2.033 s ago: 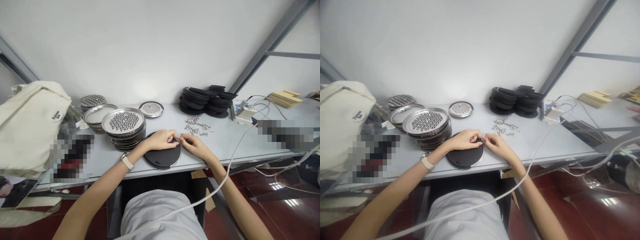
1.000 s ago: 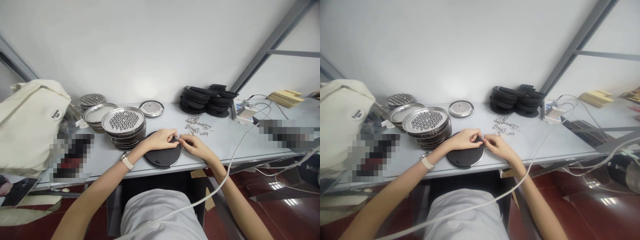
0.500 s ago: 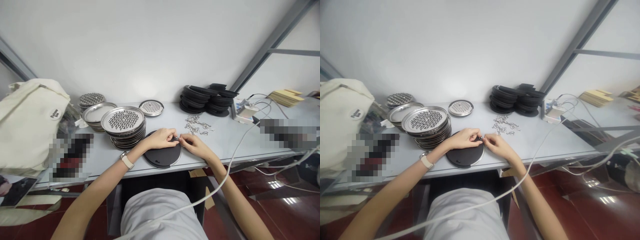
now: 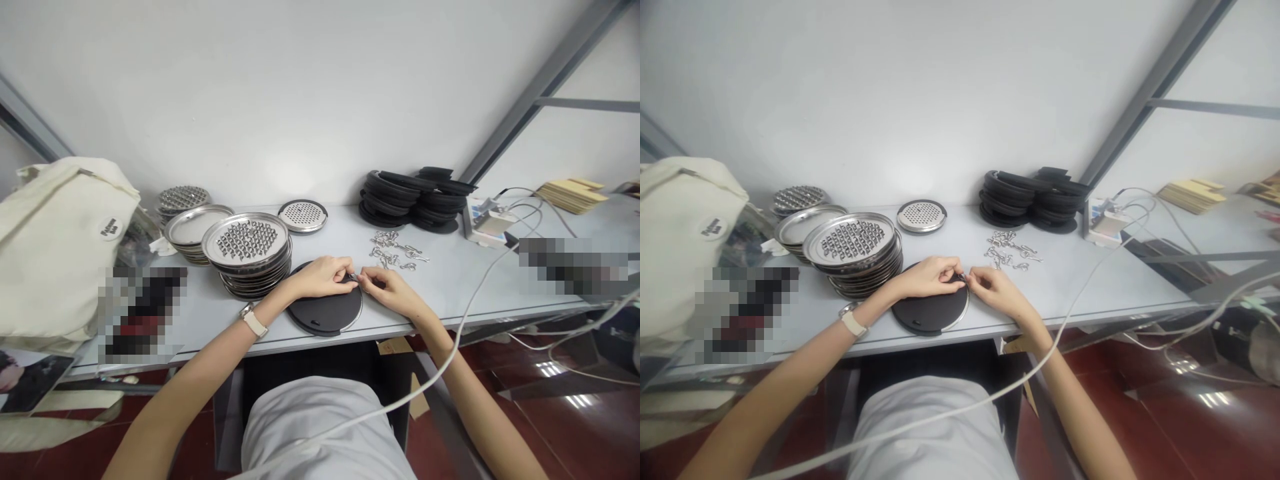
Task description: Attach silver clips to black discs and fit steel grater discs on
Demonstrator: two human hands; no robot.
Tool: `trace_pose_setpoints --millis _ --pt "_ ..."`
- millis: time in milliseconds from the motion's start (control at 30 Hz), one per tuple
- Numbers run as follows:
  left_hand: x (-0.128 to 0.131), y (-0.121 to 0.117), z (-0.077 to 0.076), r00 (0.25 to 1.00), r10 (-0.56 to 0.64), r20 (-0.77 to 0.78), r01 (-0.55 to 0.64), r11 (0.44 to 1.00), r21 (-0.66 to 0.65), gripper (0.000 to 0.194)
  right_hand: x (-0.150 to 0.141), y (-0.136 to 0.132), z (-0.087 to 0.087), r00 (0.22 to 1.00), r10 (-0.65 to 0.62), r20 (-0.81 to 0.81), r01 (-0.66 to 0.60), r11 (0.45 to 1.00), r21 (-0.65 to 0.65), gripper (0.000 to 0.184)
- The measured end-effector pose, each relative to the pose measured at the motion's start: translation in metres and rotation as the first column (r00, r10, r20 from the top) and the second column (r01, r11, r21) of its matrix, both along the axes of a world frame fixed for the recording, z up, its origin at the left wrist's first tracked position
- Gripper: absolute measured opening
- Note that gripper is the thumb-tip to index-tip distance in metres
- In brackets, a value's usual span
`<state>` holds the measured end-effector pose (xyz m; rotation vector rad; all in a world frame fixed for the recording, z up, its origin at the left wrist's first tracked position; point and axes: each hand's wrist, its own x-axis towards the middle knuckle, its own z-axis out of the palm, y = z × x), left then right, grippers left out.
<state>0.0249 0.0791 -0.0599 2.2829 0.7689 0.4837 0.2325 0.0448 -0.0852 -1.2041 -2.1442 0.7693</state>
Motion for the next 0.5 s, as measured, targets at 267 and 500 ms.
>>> trace_pose_setpoints --millis 267,500 --pt "0.0003 0.0006 -0.0004 1.000 0.000 0.002 0.000 1.000 0.020 0.018 0.0007 -0.0002 0.0002 0.999 -0.028 -0.021 0.028 0.999 -0.016 0.037" --pt "0.0019 -0.0004 -0.0023 0.999 -0.033 -0.006 0.033 0.999 0.030 0.013 0.0049 0.0026 -0.0033 0.991 -0.114 -0.072 0.116 0.993 0.024 0.037"
